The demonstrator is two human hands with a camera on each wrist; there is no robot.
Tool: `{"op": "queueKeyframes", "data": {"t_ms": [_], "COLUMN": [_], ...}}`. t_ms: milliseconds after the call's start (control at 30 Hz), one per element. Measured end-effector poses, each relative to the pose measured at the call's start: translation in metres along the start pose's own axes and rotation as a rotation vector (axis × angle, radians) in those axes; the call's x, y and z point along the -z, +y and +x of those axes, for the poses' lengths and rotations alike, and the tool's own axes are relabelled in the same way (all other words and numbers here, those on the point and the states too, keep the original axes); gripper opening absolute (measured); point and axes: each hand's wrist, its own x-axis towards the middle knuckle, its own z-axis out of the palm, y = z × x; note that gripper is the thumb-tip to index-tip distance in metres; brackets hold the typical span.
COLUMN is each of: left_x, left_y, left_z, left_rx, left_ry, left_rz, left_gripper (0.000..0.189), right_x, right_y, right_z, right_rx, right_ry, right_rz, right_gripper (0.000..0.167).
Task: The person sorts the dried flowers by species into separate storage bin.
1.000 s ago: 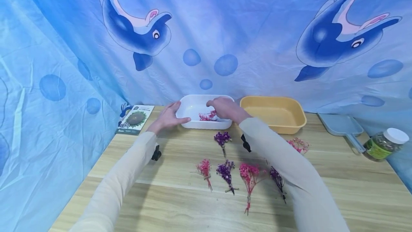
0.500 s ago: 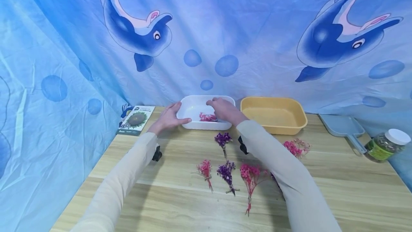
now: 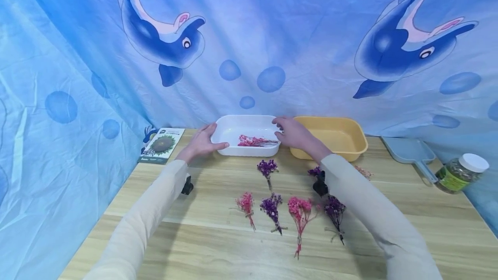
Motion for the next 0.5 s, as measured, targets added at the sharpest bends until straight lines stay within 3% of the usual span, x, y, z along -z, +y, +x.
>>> {"op": "queueKeyframes", "data": {"t_ms": [233, 500], "left_x": [0.001, 0.0], "left_y": [0.0, 0.001], "left_z": [-0.002, -0.002], "left_rx": [0.007, 0.008], "left_ry": [-0.004, -0.007], "left_rz": [-0.009, -0.004], "left_gripper": [0.111, 0.111], "right_x": [0.017, 0.03], "right_y": [0.009, 0.02], "right_z": [-0.042, -0.098], "right_rx": [0.0, -0.071], "right_ry": [0.105, 0.203], "right_rz": [0.105, 0.105], "right_gripper": [0.043, 0.04]}}
